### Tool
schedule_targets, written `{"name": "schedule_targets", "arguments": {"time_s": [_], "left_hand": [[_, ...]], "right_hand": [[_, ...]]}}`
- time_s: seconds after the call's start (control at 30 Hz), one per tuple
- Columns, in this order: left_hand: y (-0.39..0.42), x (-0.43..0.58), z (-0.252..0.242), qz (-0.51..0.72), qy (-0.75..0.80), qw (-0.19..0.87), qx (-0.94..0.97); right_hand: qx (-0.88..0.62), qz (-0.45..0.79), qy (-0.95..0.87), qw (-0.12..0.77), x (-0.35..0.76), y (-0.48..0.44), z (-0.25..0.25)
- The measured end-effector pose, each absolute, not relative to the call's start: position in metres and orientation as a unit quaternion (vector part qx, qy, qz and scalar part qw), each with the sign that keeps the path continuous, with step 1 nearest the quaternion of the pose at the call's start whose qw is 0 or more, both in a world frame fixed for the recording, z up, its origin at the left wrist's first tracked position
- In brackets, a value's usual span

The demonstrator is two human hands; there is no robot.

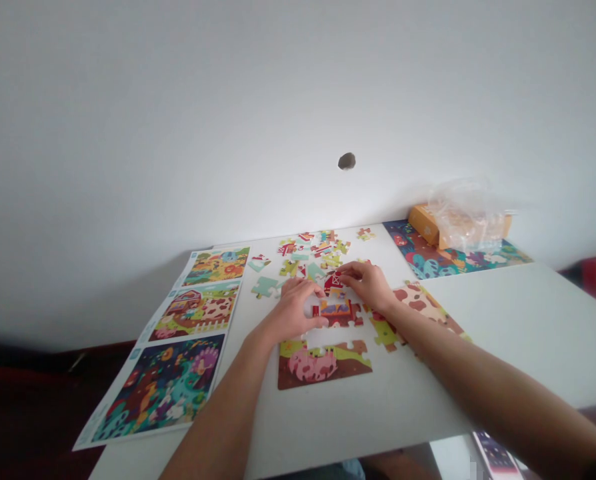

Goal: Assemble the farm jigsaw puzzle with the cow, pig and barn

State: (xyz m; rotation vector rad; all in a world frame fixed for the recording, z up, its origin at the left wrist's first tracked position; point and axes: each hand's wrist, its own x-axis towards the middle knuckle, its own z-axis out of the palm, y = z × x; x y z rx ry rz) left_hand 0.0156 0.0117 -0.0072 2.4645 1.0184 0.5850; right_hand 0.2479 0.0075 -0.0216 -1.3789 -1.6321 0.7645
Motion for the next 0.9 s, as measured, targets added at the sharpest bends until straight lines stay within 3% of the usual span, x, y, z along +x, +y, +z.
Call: {"name": "schedule_targets", "arguments": {"time_s": [0.33, 0.63, 0.9], "left_hand": [[0.013, 0.016, -0.008, 0.205, 0.355, 0.2, 0.89], [0.013, 0.015, -0.011, 0.192, 0.364, 0.179, 0.894], [0.014, 0.015, -0.01, 0.184, 0.364, 0.172, 0.897]], "right_hand": [[-0.562, 0.223, -0.715, 0.35, 0.243, 0.01, -0.021], [-0.586, 0.282, -0.664, 0.37, 0.236, 0.008, -0.016], [-0.57, 0.23, -0.703, 0.358, 0.238, 0.01, -0.024]]}}
